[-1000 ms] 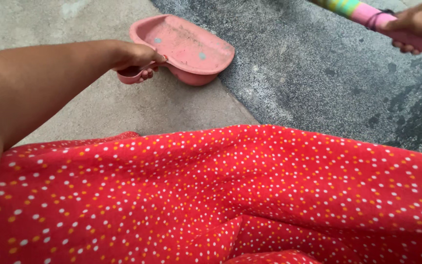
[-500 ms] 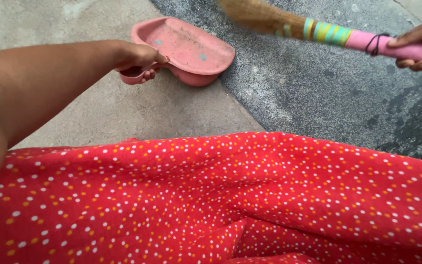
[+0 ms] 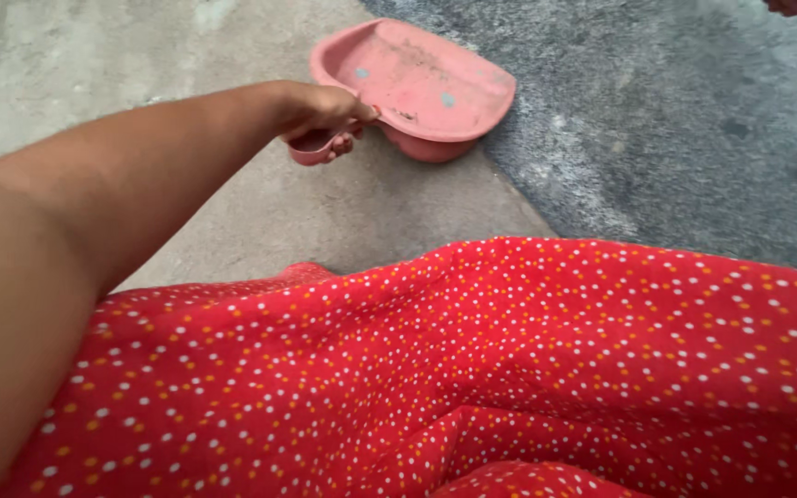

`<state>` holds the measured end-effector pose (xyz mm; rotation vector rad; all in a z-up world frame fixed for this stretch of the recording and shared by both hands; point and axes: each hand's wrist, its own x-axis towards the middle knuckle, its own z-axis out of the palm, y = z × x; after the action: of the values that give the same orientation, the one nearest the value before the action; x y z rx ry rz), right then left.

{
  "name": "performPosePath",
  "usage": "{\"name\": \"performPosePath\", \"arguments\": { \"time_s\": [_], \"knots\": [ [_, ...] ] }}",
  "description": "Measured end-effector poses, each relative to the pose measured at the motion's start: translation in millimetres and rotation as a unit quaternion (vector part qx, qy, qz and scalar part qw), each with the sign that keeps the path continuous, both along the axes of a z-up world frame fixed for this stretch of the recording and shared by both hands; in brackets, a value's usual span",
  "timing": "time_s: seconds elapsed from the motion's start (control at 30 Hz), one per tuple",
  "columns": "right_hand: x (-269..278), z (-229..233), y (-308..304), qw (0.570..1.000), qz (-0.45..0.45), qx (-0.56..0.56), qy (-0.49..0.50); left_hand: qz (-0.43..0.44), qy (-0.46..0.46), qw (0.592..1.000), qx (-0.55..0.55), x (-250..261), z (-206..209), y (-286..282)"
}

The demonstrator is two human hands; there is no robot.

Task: The person sweeps debris from the floor into a dustpan using a small broom and then empties the contents into a bucket.

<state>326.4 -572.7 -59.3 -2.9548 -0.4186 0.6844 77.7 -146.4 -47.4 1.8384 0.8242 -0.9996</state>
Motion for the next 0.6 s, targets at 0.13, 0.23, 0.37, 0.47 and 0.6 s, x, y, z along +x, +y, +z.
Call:
{"name": "performPosePath", "arguments": {
  "time_s": [0.13,0.23,0.37,0.47,0.6],
  "knots": [
    [15,-8,-5,0.999,0.035,-0.030,0.019,0.007,-0.017,1.000,-0.005,1,-5,2],
    [-2,9,22,0.998,0.046,-0.023,0.041,-0.002,-0.010,1.000,0.004,-1,-6,1],
    [12,23,-22,0.996,0.031,0.015,0.084,-0.001,-0.009,1.000,0.015,-4,-1,-4],
    [34,16,-74,0.980,-0.024,0.079,0.183,0.007,-0.006,1.000,0.012,-3,5,-6],
    [67,18,-150,0.905,-0.089,0.106,0.403,0.005,-0.002,1.000,-0.002,-5,9,-7]
  ]
}}
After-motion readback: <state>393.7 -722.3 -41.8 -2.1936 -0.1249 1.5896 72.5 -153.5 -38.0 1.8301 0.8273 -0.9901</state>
